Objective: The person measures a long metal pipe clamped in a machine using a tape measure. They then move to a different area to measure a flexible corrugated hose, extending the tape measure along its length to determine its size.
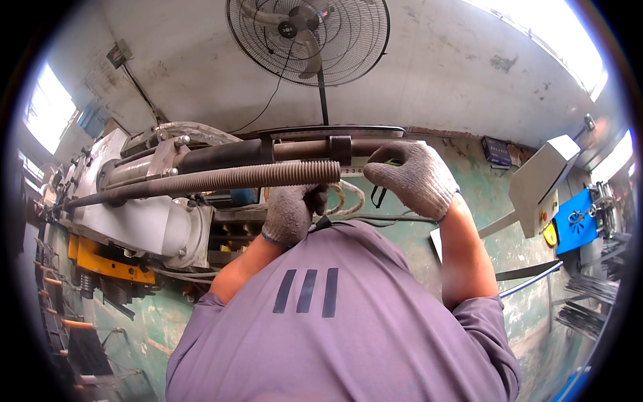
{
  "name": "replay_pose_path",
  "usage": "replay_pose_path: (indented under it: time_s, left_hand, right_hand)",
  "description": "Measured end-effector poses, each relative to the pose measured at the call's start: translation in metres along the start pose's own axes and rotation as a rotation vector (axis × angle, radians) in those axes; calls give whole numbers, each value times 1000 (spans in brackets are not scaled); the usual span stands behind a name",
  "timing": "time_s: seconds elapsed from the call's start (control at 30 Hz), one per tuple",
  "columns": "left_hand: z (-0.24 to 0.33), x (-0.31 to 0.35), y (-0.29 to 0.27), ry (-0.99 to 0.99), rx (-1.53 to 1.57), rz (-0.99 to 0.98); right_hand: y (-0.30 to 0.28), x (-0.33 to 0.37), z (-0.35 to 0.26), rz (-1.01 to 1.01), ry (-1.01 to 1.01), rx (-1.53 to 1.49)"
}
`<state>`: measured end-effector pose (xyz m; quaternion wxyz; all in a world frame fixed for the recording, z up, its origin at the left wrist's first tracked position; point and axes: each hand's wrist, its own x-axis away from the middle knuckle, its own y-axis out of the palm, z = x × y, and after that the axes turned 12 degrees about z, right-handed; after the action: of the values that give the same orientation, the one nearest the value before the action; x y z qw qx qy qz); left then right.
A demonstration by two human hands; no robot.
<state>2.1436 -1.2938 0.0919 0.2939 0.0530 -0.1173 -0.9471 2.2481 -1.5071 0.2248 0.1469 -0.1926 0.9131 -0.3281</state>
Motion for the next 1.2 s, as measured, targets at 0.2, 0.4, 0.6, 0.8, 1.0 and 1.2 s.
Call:
replay_pose_path:
  time_s: [0.2, 0.4, 0.6, 0.8, 1.0, 1.2]
  left_hand:
    - [-1, -2, -7, 68, -126, -40]
    - [7, 0, -4, -62, -9, -8]
    - [3, -1, 2, -60, 53, 46]
    - [-3, -2, 0, -17, 20, 48]
    - [-3, -2, -3, 47, -88, 22]
    - [1, 0, 0, -93, 45, 79]
  right_hand:
    - [3, -3, 9, 2, -32, 4]
    - [4, -3, 6, 1, -5, 43]
    - [4, -2, 6, 18, -34, 22]
    - [5, -3, 8, 43, -71, 41]
    - [4, -2, 4, 14, -17, 60]
    - [5, -2, 6, 26, -34, 56]
